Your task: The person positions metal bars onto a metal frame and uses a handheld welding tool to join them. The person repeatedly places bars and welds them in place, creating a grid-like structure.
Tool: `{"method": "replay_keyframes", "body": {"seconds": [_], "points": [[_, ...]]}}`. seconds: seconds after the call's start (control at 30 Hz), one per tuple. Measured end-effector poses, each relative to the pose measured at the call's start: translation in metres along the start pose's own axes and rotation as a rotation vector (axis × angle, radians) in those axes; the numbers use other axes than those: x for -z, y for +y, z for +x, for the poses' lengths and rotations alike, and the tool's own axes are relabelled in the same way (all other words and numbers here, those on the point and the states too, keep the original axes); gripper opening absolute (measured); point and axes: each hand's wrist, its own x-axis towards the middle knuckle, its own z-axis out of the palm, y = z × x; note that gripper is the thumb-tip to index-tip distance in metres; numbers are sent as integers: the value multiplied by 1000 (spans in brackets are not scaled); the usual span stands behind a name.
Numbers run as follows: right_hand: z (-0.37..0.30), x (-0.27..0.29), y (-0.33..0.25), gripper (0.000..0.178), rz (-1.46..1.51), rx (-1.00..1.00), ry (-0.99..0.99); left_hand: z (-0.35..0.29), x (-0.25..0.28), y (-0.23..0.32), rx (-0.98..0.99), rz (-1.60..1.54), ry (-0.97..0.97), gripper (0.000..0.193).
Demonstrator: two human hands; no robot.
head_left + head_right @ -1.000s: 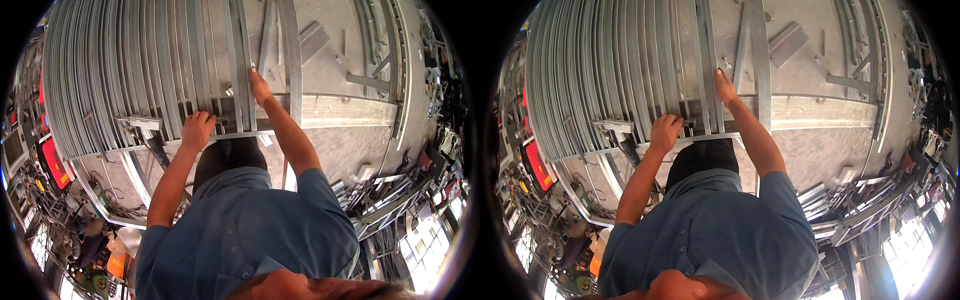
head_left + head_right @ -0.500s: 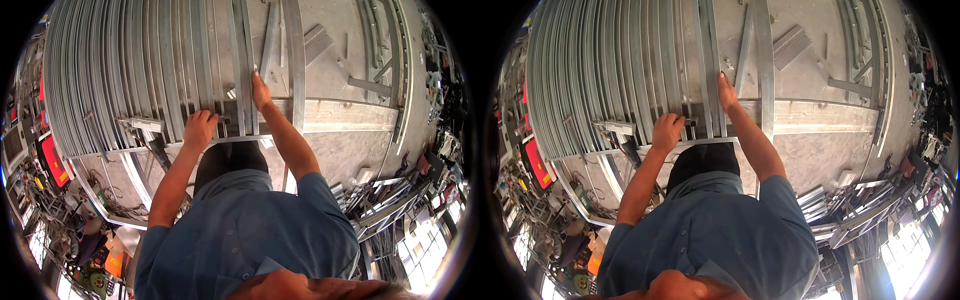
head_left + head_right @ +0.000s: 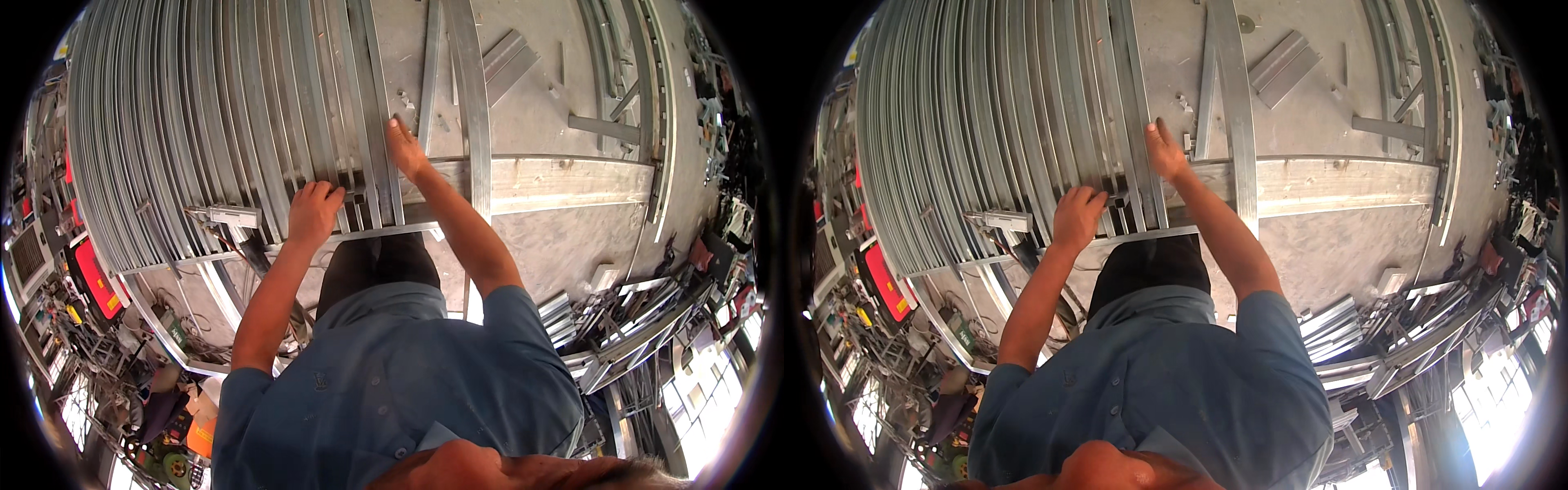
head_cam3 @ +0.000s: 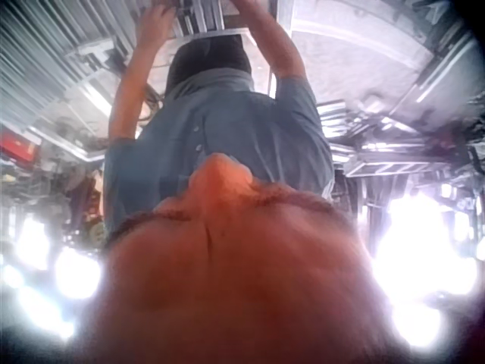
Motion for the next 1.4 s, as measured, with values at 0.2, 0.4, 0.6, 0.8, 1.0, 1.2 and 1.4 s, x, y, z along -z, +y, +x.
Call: {"method": "replay_keyframes", "body": {"seconds": [0.2,0.4,0.6,0.8,1.0,1.2,1.4], "points": [[-3,-21,-6,96,-46,70,101,-2,-3,-2,-19,0,30,31],[-5,-24,1,92,-12,139,33,-5,-8,-4,21,-4,22,33],[-8,-25,-6,88,-172,99,23,-26,4,-4,169,-18,147,51],[-15,-8,10,73,-522,200,107,-109,18,-66,733,115,510,65],[-101,8,-17,45,-852,-38,-39,-149,3,-112,1039,52,347,71],[-135,-13,9,48,-772,97,133,-122,-4,-118,968,112,416,68],[-141,-16,17,50,-868,53,149,-140,-6,-94,904,47,399,81]]}}
